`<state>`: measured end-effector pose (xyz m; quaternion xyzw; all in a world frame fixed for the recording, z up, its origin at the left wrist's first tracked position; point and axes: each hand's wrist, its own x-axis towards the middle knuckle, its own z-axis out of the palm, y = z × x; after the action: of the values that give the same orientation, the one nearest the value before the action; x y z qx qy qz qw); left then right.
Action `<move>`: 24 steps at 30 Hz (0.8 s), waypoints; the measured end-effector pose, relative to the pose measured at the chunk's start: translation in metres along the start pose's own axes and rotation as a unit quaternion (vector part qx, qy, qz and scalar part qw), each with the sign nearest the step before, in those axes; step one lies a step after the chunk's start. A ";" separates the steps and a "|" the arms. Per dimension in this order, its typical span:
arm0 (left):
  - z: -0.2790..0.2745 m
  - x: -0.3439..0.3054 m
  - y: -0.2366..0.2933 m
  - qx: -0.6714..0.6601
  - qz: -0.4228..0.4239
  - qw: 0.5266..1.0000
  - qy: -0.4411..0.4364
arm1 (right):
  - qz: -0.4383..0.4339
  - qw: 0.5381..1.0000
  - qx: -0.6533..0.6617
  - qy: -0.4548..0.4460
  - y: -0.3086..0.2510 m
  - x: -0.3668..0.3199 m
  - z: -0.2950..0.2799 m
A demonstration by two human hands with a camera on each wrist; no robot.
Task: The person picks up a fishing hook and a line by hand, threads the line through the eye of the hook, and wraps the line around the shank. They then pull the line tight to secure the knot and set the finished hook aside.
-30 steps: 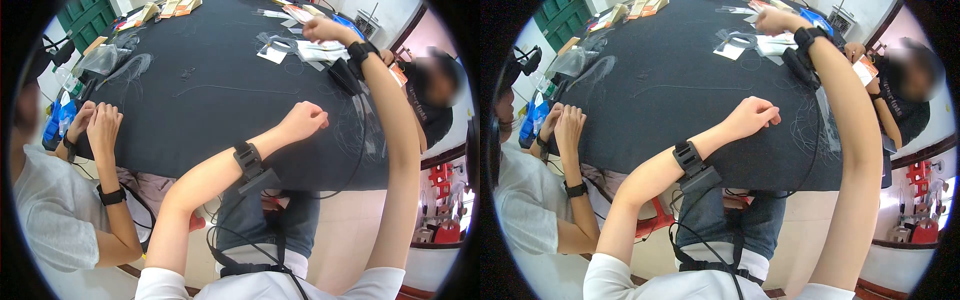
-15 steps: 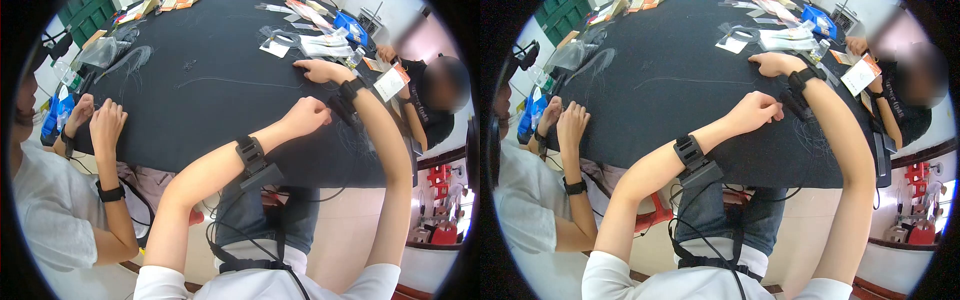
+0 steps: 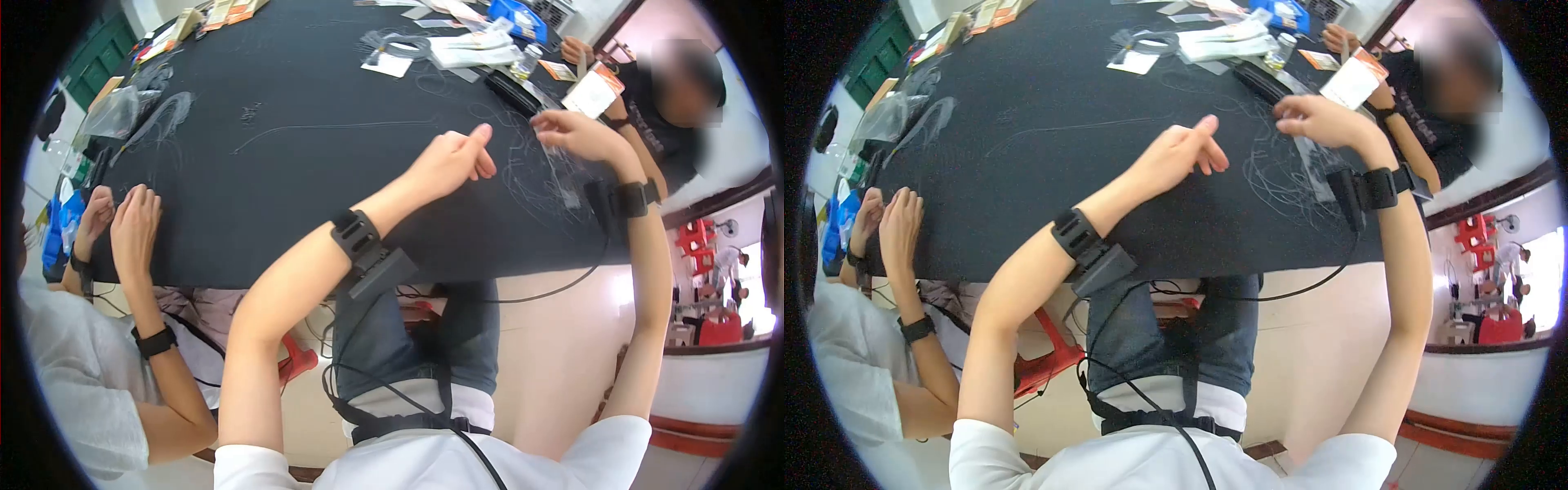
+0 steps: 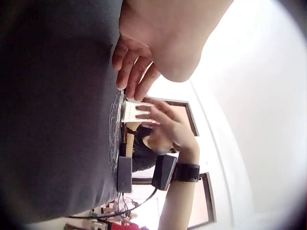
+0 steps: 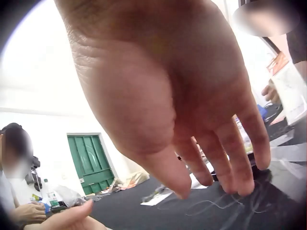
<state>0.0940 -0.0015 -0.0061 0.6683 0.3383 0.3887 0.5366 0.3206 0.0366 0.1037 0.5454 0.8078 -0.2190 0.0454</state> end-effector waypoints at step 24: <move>-0.002 -0.002 0.005 0.030 0.018 0.998 -0.053 | 0.039 0.992 0.038 0.114 0.040 -0.003 0.056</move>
<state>0.0912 -0.0030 -0.0017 0.7100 0.3086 0.3521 0.5259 0.3488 0.0237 0.0417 0.5989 0.7773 -0.1835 -0.0593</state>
